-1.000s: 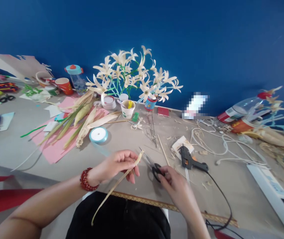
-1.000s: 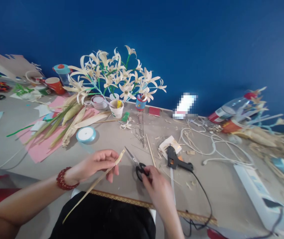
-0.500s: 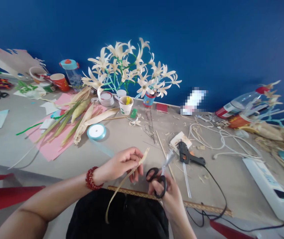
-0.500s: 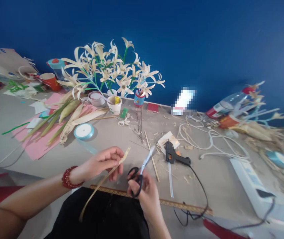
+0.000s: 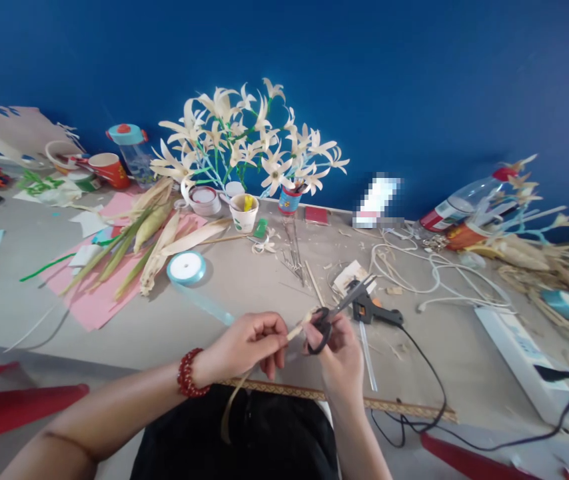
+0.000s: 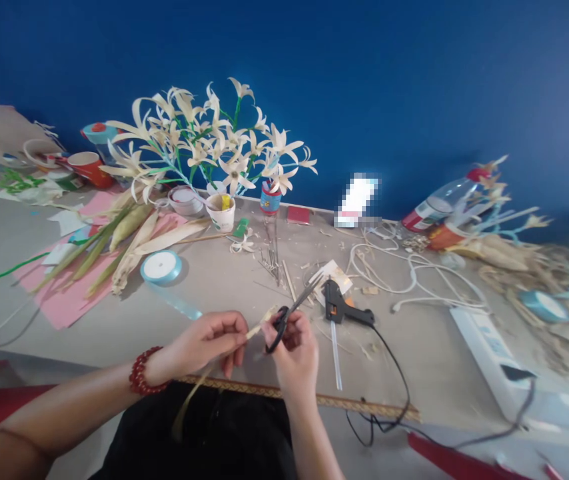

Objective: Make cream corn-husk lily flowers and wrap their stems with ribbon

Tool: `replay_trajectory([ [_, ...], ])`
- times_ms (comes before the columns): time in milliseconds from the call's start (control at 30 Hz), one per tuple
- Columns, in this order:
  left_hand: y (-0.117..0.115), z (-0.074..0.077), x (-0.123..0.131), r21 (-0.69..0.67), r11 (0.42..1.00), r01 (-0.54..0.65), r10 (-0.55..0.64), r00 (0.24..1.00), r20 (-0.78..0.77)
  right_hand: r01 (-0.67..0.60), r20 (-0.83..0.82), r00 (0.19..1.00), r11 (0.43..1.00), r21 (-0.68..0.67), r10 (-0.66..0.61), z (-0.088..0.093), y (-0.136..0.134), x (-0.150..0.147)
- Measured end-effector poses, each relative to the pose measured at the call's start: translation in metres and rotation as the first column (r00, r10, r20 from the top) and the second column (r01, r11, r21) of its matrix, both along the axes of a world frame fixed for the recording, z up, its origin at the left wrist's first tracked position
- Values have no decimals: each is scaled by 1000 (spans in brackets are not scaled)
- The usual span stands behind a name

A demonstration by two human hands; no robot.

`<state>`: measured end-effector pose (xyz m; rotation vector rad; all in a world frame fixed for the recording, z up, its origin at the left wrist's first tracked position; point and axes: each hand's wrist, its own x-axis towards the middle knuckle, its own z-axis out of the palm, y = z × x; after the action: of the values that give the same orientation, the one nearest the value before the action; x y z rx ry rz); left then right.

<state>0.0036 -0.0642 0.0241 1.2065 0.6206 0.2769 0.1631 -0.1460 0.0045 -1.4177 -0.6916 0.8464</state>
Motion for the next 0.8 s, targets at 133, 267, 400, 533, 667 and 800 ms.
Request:
replay_trajectory([
  [133,4,8,5,236,968,-85,89,996,-5,-154,39,987,988,-24,155,-14,-25,4],
  [267,8,14,10,508,851,-134,148,989,14,-327,7,945,944,-39,327,-25,-50,-2],
  [400,3,12,18,482,866,-133,124,991,52,-415,-42,910,908,-62,413,-24,-54,-10],
  [533,-3,9,23,396,913,-95,66,994,85,-399,-87,915,915,-49,394,-23,-53,-9],
  [667,-6,9,21,327,941,-89,54,992,115,-399,-116,913,916,-47,391,-29,-58,-8],
  [800,-7,8,20,266,961,-76,43,991,127,-392,-95,917,919,-30,388,-35,-64,-5],
])
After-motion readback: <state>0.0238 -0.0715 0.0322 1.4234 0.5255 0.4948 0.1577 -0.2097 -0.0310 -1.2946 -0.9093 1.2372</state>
